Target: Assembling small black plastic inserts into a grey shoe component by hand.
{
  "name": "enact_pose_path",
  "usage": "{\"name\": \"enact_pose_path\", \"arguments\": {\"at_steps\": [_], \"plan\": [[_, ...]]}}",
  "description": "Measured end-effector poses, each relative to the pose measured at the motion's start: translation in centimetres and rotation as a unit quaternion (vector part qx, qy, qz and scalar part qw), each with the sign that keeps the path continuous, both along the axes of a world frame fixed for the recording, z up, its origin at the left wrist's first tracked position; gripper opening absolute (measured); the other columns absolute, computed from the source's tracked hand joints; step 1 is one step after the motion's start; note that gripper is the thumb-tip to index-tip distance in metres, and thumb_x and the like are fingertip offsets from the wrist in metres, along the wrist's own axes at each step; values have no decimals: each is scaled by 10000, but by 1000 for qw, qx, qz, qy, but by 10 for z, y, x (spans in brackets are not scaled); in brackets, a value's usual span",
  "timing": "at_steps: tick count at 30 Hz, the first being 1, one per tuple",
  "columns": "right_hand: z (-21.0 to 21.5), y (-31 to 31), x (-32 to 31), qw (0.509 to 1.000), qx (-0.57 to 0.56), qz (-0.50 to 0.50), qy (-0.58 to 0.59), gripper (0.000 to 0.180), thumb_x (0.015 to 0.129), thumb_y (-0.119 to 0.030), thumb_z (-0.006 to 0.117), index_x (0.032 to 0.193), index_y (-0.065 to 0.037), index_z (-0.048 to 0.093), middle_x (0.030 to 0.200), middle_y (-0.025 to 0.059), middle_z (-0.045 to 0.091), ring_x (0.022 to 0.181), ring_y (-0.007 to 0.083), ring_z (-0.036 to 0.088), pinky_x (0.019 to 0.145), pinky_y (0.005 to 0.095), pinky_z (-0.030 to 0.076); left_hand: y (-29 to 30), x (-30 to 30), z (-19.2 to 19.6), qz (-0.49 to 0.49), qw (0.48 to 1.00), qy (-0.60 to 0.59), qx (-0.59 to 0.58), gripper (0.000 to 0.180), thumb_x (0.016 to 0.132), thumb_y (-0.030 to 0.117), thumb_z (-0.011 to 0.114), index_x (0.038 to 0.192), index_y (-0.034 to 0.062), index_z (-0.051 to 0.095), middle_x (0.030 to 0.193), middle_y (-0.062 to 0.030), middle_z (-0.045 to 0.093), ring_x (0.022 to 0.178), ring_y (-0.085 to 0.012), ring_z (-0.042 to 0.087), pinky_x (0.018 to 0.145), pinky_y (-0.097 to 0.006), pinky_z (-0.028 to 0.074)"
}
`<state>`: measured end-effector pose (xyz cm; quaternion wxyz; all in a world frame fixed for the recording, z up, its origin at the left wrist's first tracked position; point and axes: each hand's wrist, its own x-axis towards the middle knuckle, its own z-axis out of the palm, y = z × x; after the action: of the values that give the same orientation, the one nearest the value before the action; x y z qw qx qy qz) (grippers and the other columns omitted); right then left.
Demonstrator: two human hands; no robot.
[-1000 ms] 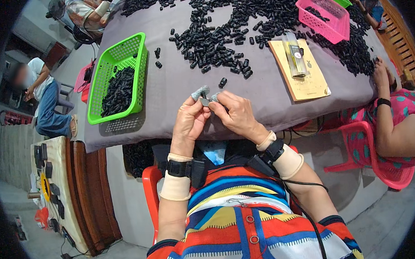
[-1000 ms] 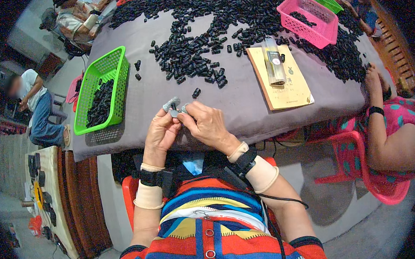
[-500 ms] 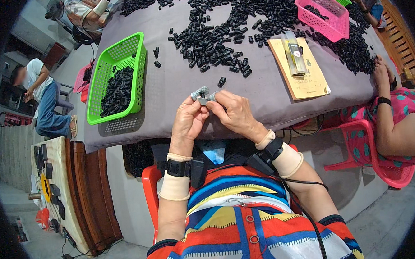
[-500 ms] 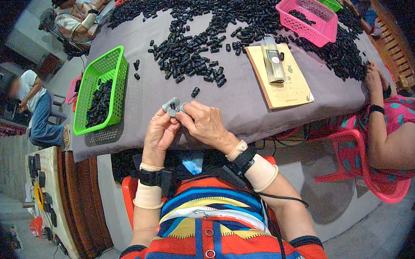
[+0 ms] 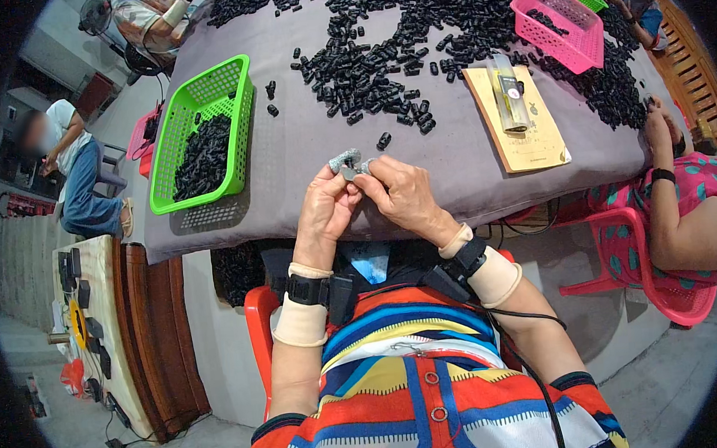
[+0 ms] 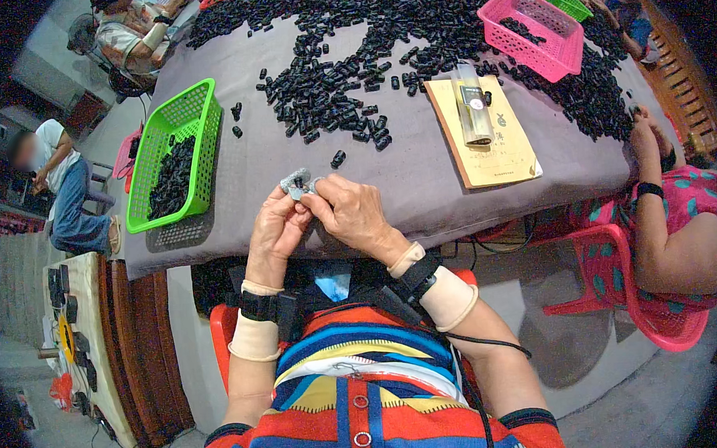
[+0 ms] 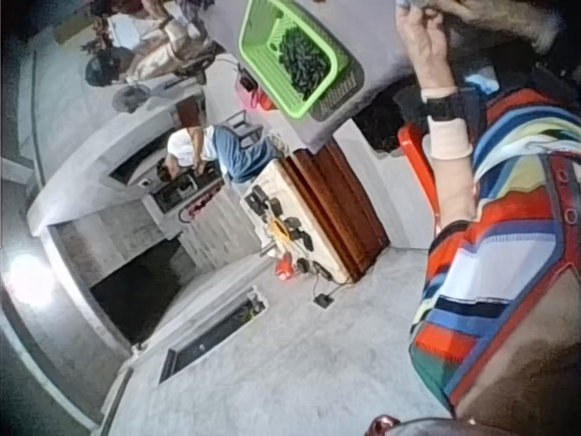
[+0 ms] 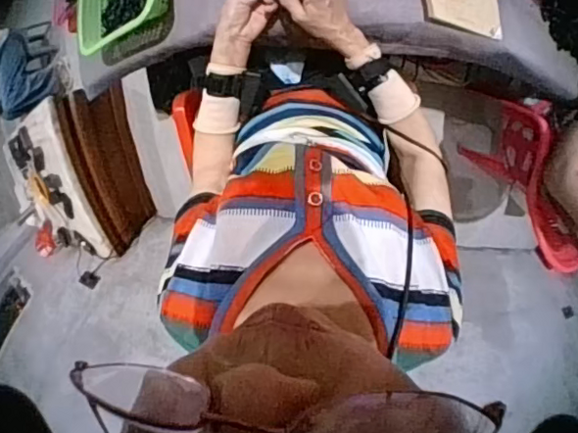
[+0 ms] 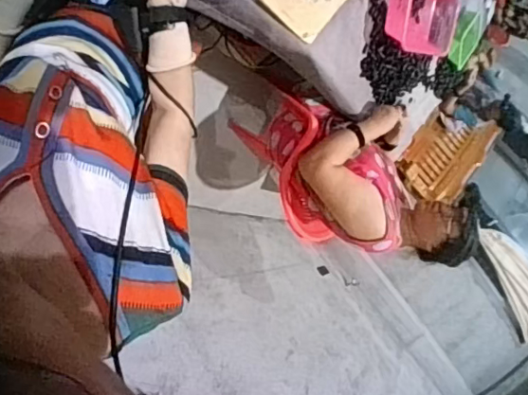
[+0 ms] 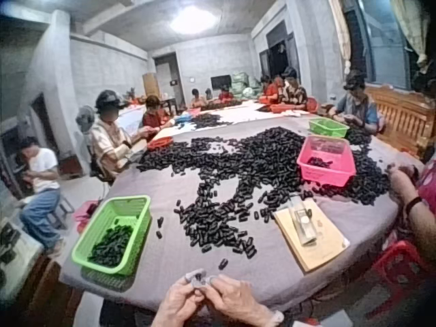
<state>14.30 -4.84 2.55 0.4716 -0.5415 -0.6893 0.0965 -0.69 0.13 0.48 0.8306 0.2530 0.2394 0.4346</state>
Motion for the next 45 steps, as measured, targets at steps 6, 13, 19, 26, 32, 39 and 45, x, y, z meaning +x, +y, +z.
{"name": "enact_pose_path", "arguments": {"at_steps": [6, 13, 19, 26, 32, 39, 45], "plan": [[1, 0, -2, 1000, -4, -5, -3, 250, 842, -273, 598, 703, -72, 546, 663, 102, 544, 570, 320, 568, 469, 399, 433, 0, 1, 1, 8, 1000, 6, 0, 216, 883, 29, 539, 1096, 24, 575, 849, -51, 612, 626, -98, 539, 534, -221, 447], [-1, 1, -2, 1000, -2, -7, -2, 249, 842, -277, 598, 706, -74, 550, 663, 100, 543, 569, 320, 569, 469, 399, 433, -2, 2, 4, 14, 1000, 13, -5, 215, 879, 27, 542, 1091, 23, 575, 841, -48, 608, 625, -98, 539, 536, -219, 446], [0, 0, -3, 1000, -8, -9, -1, 252, 844, -282, 595, 707, -75, 556, 666, 101, 546, 574, 321, 574, 473, 402, 437, -1, 2, 4, 11, 1000, 22, -4, 195, 878, 29, 544, 1070, 27, 581, 834, -44, 607, 627, -101, 542, 539, -223, 446], [2, 0, -3, 1000, -11, -11, 0, 252, 843, -287, 596, 707, -76, 565, 668, 100, 557, 571, 318, 579, 471, 403, 439, 0, 2, 5, 4, 1000, 26, 1, 198, 876, 36, 549, 1071, 26, 576, 834, -42, 606, 629, -101, 542, 542, -220, 447], [1, 1, -5, 1000, -9, -13, -3, 246, 837, -283, 602, 705, -78, 569, 666, 97, 560, 563, 316, 579, 467, 402, 440, 1, 1, 2, 4, 999, 32, 5, 201, 880, 32, 536, 1078, 26, 572, 841, -42, 606, 635, -101, 542, 548, -220, 450], [2, 0, -3, 1000, -5, -9, -1, 235, 832, -280, 605, 707, -83, 571, 665, 96, 561, 561, 312, 579, 467, 402, 441, -5, 3, 7, 16, 999, 31, 4, 220, 872, 4, 518, 1084, 25, 572, 869, -48, 610, 649, -104, 544, 558, -224, 458], [1, 0, -4, 1000, -8, -13, -4, 238, 832, -285, 606, 707, -85, 572, 653, 92, 560, 552, 311, 577, 463, 404, 439, -1, 2, 3, 10, 999, 34, 8, 216, 867, 4, 522, 1075, 25, 573, 870, -50, 611, 653, -104, 546, 560, -221, 459]]}}
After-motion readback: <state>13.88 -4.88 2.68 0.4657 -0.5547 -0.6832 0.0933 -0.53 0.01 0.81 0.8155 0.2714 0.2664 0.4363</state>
